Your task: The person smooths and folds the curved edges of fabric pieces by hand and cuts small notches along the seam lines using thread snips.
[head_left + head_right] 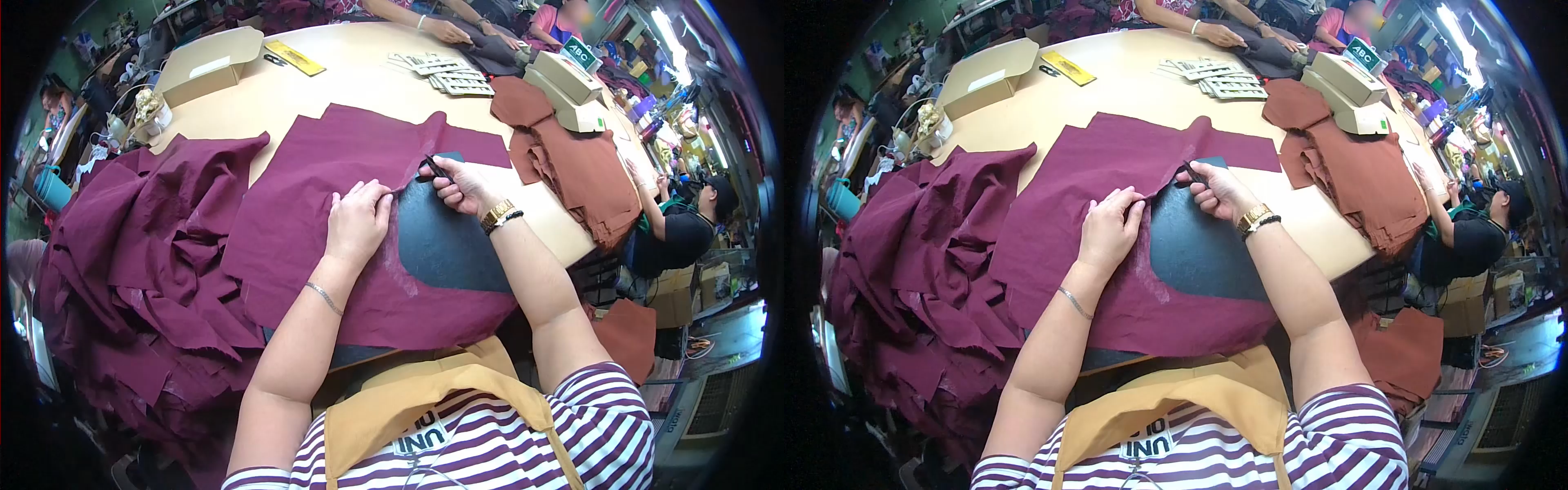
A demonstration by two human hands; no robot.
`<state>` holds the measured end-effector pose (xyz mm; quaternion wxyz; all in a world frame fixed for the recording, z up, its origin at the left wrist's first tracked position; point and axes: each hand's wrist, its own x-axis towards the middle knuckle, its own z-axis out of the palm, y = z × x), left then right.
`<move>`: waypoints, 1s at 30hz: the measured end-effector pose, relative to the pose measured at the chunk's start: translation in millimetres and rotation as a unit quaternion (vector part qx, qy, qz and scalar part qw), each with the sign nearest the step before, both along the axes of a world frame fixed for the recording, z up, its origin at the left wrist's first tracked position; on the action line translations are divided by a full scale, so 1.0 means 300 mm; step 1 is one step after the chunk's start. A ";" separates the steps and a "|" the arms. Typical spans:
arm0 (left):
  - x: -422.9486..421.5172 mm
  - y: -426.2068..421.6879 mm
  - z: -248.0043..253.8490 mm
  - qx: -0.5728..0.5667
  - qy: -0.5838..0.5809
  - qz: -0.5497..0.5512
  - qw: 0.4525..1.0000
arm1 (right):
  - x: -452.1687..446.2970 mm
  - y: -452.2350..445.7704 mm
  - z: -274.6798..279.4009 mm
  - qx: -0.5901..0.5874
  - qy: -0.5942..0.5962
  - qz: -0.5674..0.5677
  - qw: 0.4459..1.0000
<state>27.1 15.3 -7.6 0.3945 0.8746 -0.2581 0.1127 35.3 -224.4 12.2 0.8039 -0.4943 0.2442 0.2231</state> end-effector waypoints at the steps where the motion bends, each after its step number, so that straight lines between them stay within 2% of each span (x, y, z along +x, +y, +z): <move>1: 0.000 0.000 0.001 -0.002 0.001 -0.001 1.000 | 0.001 -0.002 0.000 0.002 -0.001 0.003 1.000; 18: 0.007 0.004 -0.005 0.030 0.029 -0.004 0.999 | -0.045 -0.023 -0.008 -0.031 -0.046 0.012 0.998; 19: 0.008 0.007 -0.005 0.037 0.034 -0.004 0.999 | -0.067 -0.047 -0.008 -0.051 -0.070 0.004 0.996; 21: 0.006 0.018 -0.003 0.115 0.024 -0.013 0.993 | -0.135 -0.111 0.030 -0.184 -0.111 -0.037 0.976; 23: 0.002 0.022 -0.010 0.169 0.013 -0.032 0.985 | -0.196 -0.221 0.009 -0.411 -0.123 -0.092 0.898; 25: 0.006 0.031 -0.026 0.202 0.002 -0.061 0.977 | -0.240 -0.370 -0.067 -0.582 -0.122 -0.097 0.799; 26: 0.015 0.031 -0.021 0.229 0.024 -0.076 0.970 | -0.266 -0.450 -0.116 -0.687 -0.133 -0.056 0.712; 29: 0.020 0.010 -0.022 0.234 0.018 -0.032 0.971 | -0.354 -0.344 -0.074 -0.853 -0.292 -0.065 0.427; 30: 0.030 0.003 -0.024 0.236 0.030 0.009 0.971 | -0.391 -0.238 -0.018 -0.781 -0.316 -0.030 0.537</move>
